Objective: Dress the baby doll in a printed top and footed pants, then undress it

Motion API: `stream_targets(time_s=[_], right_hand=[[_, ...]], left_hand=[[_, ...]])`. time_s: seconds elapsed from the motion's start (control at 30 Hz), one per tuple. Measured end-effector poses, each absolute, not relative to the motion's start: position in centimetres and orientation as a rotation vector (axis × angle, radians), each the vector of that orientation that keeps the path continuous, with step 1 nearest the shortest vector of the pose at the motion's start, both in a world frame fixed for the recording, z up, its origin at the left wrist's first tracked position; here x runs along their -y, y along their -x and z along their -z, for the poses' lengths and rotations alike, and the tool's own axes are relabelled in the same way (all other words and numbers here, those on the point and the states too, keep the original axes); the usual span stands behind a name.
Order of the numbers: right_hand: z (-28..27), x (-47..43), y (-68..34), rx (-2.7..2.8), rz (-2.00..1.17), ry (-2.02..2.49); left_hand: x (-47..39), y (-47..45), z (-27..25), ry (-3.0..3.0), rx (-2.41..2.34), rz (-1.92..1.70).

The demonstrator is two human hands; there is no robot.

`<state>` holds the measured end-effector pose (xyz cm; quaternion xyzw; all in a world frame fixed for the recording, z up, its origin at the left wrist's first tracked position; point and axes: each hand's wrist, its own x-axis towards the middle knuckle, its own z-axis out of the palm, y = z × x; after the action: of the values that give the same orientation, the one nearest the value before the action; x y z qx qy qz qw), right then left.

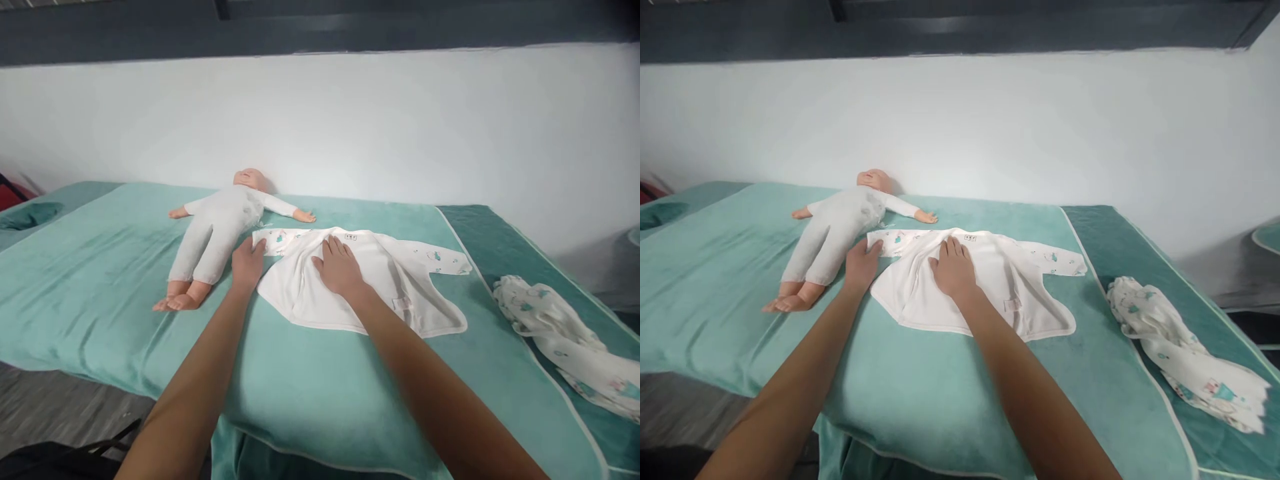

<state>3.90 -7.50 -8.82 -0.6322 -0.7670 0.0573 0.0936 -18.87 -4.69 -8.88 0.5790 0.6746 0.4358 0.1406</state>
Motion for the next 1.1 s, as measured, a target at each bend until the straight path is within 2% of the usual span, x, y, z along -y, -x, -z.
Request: stream_targets(time_s=[0.17,0.3,0.6,0.73,1.1], right_hand=[[9.0,6.8,-3.7,2.37,-0.131,1.816],[8.9,6.5,-3.6,2.386,-0.133,1.779],[8.6,7.6,-3.5,2.418,-0.162,1.688],[8.6,9.4,-3.2,2.466,-0.157,1.558],[8.1,18.3,-2.5,2.517,-0.19,1.339]], left_hand=[[2.7,19.2,8.6,-1.557,-2.067,-1.395],[2.3,18.9,9.0,-1.545,-2.162,-1.368],[3.7,17.8,9.1,-1.914,-2.038,-1.405],[4.6,17.6,9.2,-2.044,-1.922,-1.387],[8.7,17.2,9.1,-1.951,-1.912,-1.397]])
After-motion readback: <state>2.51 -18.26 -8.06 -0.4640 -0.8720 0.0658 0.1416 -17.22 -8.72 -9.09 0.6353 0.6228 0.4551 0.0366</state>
